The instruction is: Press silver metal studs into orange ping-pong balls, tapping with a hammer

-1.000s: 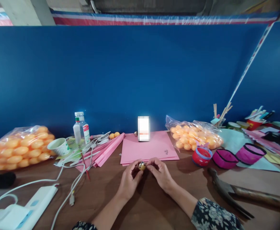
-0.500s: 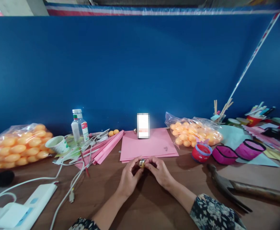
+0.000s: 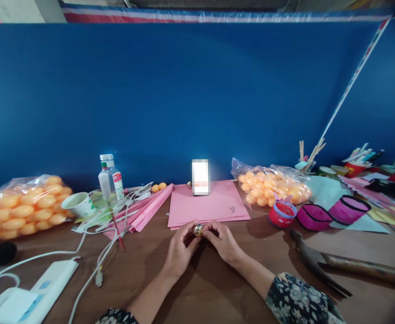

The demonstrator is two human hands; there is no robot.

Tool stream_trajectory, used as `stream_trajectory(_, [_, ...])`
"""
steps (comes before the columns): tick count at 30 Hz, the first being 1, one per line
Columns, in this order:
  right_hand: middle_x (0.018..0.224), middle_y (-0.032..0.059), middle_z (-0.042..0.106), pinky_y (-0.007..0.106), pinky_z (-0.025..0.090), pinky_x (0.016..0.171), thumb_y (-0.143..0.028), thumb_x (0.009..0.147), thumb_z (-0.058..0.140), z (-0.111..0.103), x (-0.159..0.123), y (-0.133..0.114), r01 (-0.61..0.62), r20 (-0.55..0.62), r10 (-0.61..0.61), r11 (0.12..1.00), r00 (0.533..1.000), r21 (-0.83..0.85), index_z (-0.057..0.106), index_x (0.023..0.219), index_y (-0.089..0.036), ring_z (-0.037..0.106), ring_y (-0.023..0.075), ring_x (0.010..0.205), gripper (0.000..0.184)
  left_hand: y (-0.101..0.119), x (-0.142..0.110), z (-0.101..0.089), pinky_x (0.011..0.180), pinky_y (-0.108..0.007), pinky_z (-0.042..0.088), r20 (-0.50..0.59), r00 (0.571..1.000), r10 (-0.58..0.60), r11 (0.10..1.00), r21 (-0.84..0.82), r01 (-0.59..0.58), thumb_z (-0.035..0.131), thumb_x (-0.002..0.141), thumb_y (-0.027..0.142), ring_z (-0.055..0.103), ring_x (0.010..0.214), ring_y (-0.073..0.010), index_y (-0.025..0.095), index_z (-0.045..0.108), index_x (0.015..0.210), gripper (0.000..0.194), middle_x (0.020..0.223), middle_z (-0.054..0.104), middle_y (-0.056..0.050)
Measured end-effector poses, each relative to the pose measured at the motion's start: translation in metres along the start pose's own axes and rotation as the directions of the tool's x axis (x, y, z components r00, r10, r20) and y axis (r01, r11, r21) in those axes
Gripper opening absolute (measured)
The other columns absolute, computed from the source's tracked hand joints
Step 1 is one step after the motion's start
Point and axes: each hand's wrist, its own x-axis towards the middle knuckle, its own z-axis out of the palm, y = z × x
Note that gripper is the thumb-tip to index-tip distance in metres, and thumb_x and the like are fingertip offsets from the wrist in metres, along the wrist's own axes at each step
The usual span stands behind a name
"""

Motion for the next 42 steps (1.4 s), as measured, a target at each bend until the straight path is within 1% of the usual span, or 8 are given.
stream_trajectory(6, [0.070, 0.0003, 0.060, 0.024, 0.043, 0.066, -0.025, 0.074, 0.057, -0.0003, 0.0002, -0.0007, 0.008, 0.018, -0.008, 1.000, 1.000, 0.010, 0.058, 0.071, -0.016, 0.054, 0.0136, 0.068, 0.010, 0.0016, -0.0004, 0.0006, 0.091, -0.038, 0.044, -0.007, 1.000, -0.006, 1.000, -0.025, 0.006, 0.061, 0.073, 0.027, 0.057, 0.103, -0.0222, 0.016, 0.051, 0.113, 0.042, 0.113, 0.059, -0.011])
stream_trajectory(15, [0.069, 0.0000, 0.060, 0.024, 0.042, 0.065, -0.024, 0.074, 0.057, 0.0006, 0.0001, -0.0004, -0.001, 0.018, 0.000, 1.000, 1.000, 0.023, 0.058, 0.070, -0.015, 0.054, 0.0134, 0.067, 0.010, 0.0045, 0.0001, 0.0006, 0.090, -0.039, 0.044, -0.005, 1.000, -0.005, 0.999, -0.048, 0.005, 0.060, 0.073, 0.026, 0.058, 0.101, -0.0224, 0.016, 0.052, 0.111, 0.040, 0.111, 0.060, -0.011])
stream_trajectory(21, [0.067, -0.0001, 0.059, 0.024, 0.042, 0.063, -0.026, 0.075, 0.057, 0.0010, 0.0002, -0.0014, -0.009, 0.008, 0.009, 1.000, 1.000, 0.000, 0.057, 0.069, -0.016, 0.052, 0.0131, 0.065, 0.012, 0.0042, 0.0002, 0.0008, 0.089, -0.038, 0.045, -0.017, 1.000, -0.018, 0.999, -0.047, 0.018, 0.061, 0.072, 0.025, 0.058, 0.100, -0.0220, 0.016, 0.053, 0.109, 0.039, 0.110, 0.061, -0.010])
stream_trajectory(27, [0.067, -0.0003, 0.059, 0.024, 0.042, 0.063, -0.028, 0.075, 0.057, 0.0009, 0.0007, -0.0013, 0.004, 0.025, -0.004, 1.000, 1.000, -0.011, 0.058, 0.069, -0.015, 0.052, 0.0131, 0.066, 0.015, 0.0020, 0.0006, 0.0009, 0.088, -0.037, 0.046, -0.029, 0.999, -0.012, 0.998, -0.059, 0.011, 0.062, 0.071, 0.026, 0.059, 0.099, -0.0222, 0.016, 0.054, 0.108, 0.039, 0.109, 0.062, -0.010])
stream_trajectory(32, [0.068, -0.0003, 0.059, 0.024, 0.041, 0.064, -0.030, 0.075, 0.056, 0.0011, 0.0008, 0.0013, 0.004, 0.016, -0.004, 0.999, 1.000, -0.035, 0.058, 0.069, -0.015, 0.053, 0.0136, 0.066, 0.016, 0.0039, 0.0006, 0.0007, 0.088, -0.037, 0.046, -0.033, 0.999, -0.023, 0.998, -0.056, 0.021, 0.063, 0.071, 0.026, 0.059, 0.098, -0.0221, 0.016, 0.054, 0.107, 0.039, 0.107, 0.062, -0.010])
stream_trajectory(38, [0.069, 0.0004, 0.060, 0.024, 0.042, 0.064, -0.029, 0.077, 0.055, 0.0004, 0.0022, 0.0054, 0.029, 0.045, -0.026, 0.998, 0.999, -0.054, 0.058, 0.070, -0.015, 0.053, 0.0135, 0.066, 0.016, 0.0043, 0.0006, 0.0000, 0.088, -0.039, 0.046, -0.025, 1.000, 0.004, 0.998, -0.067, -0.006, 0.062, 0.072, 0.027, 0.059, 0.097, -0.0227, 0.016, 0.055, 0.106, 0.037, 0.106, 0.062, -0.010])
stream_trajectory(42, [0.068, 0.0004, 0.060, 0.023, 0.042, 0.063, -0.030, 0.078, 0.054, 0.0002, 0.0027, 0.0066, 0.041, 0.065, -0.037, 0.998, 0.997, -0.056, 0.060, 0.070, -0.015, 0.053, 0.0132, 0.065, 0.018, 0.0032, 0.0011, -0.0005, 0.087, -0.037, 0.046, -0.029, 1.000, 0.004, 0.999, -0.044, -0.005, 0.062, 0.071, 0.027, 0.060, 0.096, -0.0217, 0.016, 0.055, 0.105, 0.036, 0.104, 0.063, -0.009])
